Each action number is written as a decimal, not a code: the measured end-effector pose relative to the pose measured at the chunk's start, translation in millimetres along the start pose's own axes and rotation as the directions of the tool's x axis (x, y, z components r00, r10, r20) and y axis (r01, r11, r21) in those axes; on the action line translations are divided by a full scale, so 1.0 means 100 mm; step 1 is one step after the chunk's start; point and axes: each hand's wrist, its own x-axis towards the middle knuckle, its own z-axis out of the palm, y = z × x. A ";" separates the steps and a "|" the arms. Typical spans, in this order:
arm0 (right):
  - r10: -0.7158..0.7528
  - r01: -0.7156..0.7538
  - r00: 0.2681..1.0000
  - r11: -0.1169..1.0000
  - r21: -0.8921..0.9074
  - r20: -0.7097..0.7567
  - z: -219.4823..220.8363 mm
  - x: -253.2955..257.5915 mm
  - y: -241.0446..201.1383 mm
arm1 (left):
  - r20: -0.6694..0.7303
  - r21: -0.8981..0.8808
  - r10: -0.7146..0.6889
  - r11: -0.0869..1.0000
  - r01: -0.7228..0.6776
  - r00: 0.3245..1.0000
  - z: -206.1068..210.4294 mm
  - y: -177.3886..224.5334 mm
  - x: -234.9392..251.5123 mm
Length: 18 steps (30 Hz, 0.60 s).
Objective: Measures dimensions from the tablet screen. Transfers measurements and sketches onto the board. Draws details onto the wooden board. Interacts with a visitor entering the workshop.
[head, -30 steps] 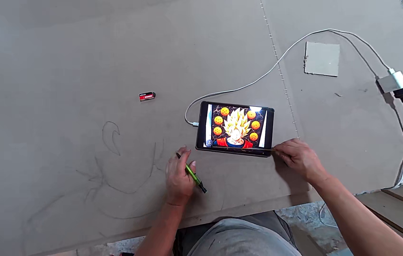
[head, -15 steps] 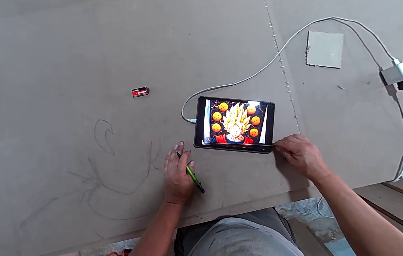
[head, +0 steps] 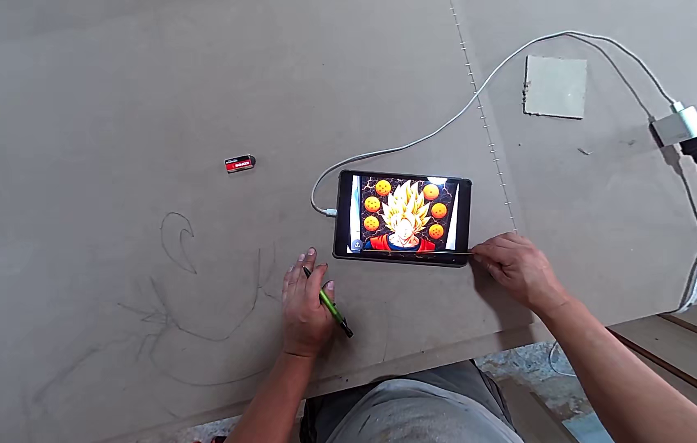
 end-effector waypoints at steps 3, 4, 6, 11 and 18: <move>-0.001 0.001 1.000 1.000 -0.001 -0.002 -0.01 0.00 0.00 | -0.001 0.000 0.004 1.000 -0.004 1.000 0.00 0.00 0.00; -0.001 0.001 1.000 1.000 -0.002 -0.004 -0.01 0.00 0.00 | -0.003 -0.001 0.004 1.000 -0.004 1.000 0.00 0.00 0.00; 0.002 -0.002 1.000 1.000 0.002 -0.004 0.00 0.00 0.00 | -0.009 -0.007 0.006 1.000 -0.006 1.000 0.01 -0.01 0.00; 0.037 -0.037 0.999 0.999 0.027 0.021 -0.06 0.11 0.03 | -0.015 -0.008 0.012 1.000 -0.012 1.000 0.01 0.00 0.00; 0.062 -0.062 0.998 0.998 0.031 0.021 -0.13 0.39 0.15 | -0.002 0.000 -0.008 1.000 0.008 1.000 0.00 0.00 -0.01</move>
